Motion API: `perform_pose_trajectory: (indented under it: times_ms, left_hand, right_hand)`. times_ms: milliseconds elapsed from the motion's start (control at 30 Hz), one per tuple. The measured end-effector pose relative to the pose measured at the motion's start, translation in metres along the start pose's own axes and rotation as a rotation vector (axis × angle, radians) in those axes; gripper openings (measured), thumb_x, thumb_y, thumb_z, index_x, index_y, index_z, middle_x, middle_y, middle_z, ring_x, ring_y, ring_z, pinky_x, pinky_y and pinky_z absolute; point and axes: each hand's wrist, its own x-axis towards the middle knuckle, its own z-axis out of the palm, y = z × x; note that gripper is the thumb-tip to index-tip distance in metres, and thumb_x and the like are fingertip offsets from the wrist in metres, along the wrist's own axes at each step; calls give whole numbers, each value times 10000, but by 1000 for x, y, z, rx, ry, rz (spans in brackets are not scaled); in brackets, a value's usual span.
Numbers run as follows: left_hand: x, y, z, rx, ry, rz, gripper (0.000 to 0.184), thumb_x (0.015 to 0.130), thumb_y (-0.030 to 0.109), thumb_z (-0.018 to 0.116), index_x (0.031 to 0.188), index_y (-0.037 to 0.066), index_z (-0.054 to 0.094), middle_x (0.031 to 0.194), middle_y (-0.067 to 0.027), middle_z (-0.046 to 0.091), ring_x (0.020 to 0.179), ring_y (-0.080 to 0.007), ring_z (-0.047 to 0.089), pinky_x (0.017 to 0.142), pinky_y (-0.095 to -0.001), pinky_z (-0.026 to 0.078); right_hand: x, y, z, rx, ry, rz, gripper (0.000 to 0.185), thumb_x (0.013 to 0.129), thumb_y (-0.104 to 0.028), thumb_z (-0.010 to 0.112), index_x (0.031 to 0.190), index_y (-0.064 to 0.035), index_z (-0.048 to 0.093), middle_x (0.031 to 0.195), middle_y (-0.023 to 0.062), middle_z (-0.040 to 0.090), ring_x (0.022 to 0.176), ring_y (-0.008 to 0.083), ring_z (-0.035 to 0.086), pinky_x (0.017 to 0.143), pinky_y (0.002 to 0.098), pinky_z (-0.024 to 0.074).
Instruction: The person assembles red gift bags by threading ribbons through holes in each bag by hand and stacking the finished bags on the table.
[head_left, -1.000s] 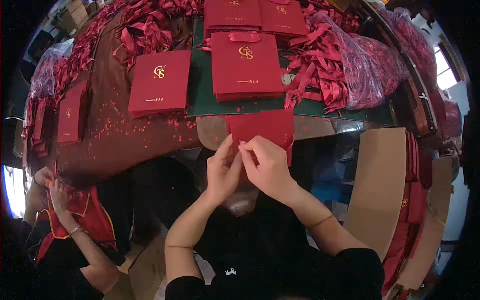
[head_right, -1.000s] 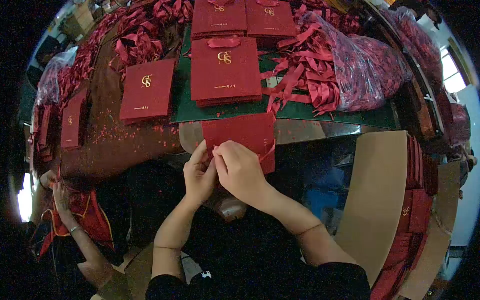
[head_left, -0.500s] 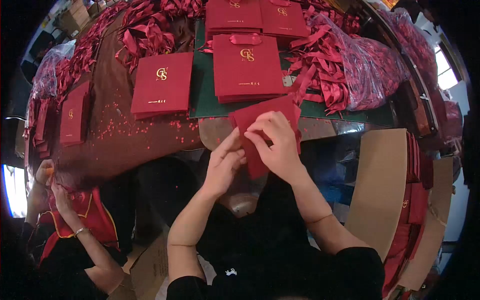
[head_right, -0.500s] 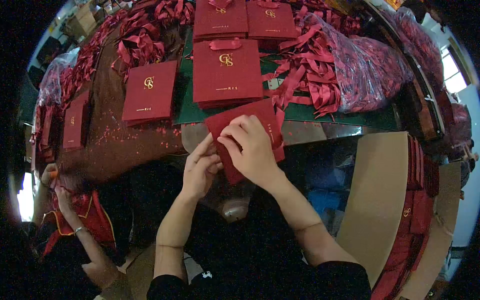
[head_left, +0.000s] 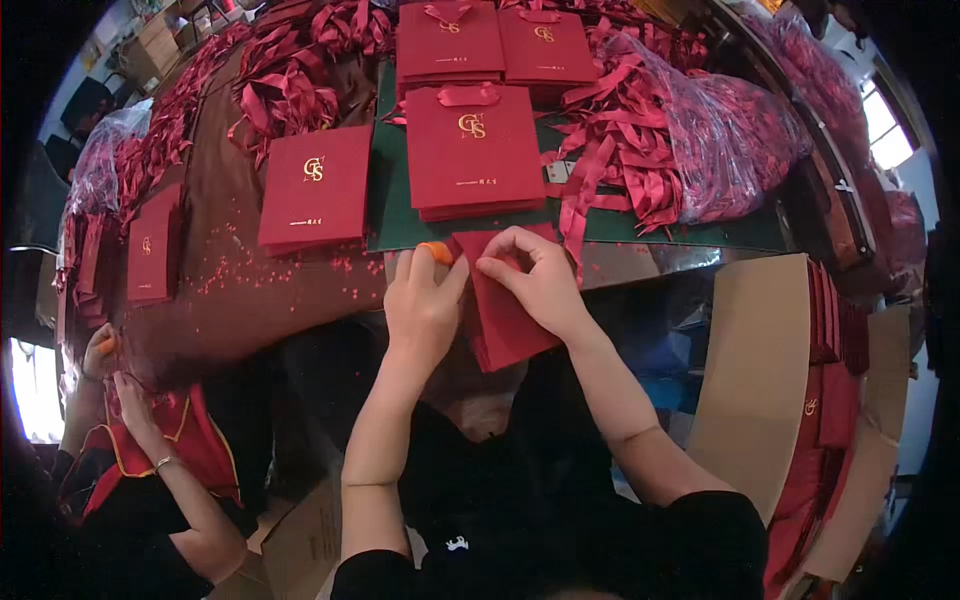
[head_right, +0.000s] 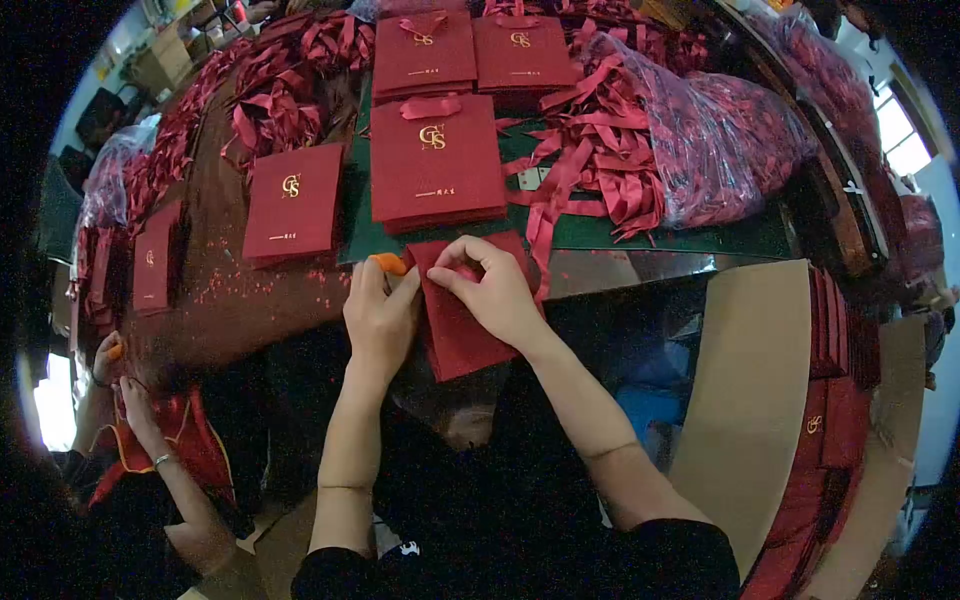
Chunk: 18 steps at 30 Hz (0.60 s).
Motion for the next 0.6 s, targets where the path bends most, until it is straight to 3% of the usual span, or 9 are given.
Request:
perform_pose_trajectory:
  times_ms: [133,167,233,400,500,600]
  left_hand:
    - [2,-13,2,-37,-73,60,172,722,0,619,892,8,635,968,-130,568,787,-291,567,615,-374,482]
    - [0,-15,0,-103,-145,-13,155,739,-12,604,893,-14,621,1033,-142,577,842,-308,592,682,-392,506]
    - [-3,-23,2,-128,-159,0,158,745,-18,597,901,-17,618,1040,-141,575,858,-311,598,704,-395,512]
    - [-6,-29,-1,-120,-241,19,193,751,-44,590,942,-16,610,1061,-143,562,877,-305,614,733,-385,522]
    - [-9,-32,-2,-147,-242,1,178,758,-42,599,933,-16,623,1047,-142,587,901,-304,617,740,-379,524]
    - [-5,-41,-8,-291,-84,-86,135,755,-50,629,886,-19,647,968,-124,640,965,-295,617,770,-365,525]
  right_hand:
    - [5,0,-8,-107,-62,58,157,817,-104,715,858,-1,604,740,9,579,695,63,500,626,235,414]
    - [6,0,-11,-85,-135,86,169,814,-112,720,859,1,602,742,15,580,691,68,505,623,240,419]
    - [10,2,-15,-67,-249,68,201,803,-126,733,867,8,598,755,35,590,696,87,528,637,259,443]
    - [14,1,-17,-31,-300,147,209,795,-120,736,872,15,595,770,54,603,711,106,547,667,272,462]
    - [13,0,-17,-101,-296,102,210,790,-118,737,866,16,594,769,63,606,714,116,553,673,277,464]
    - [13,6,-17,-100,-287,82,205,788,-119,736,847,16,593,761,77,609,713,127,563,670,283,463]
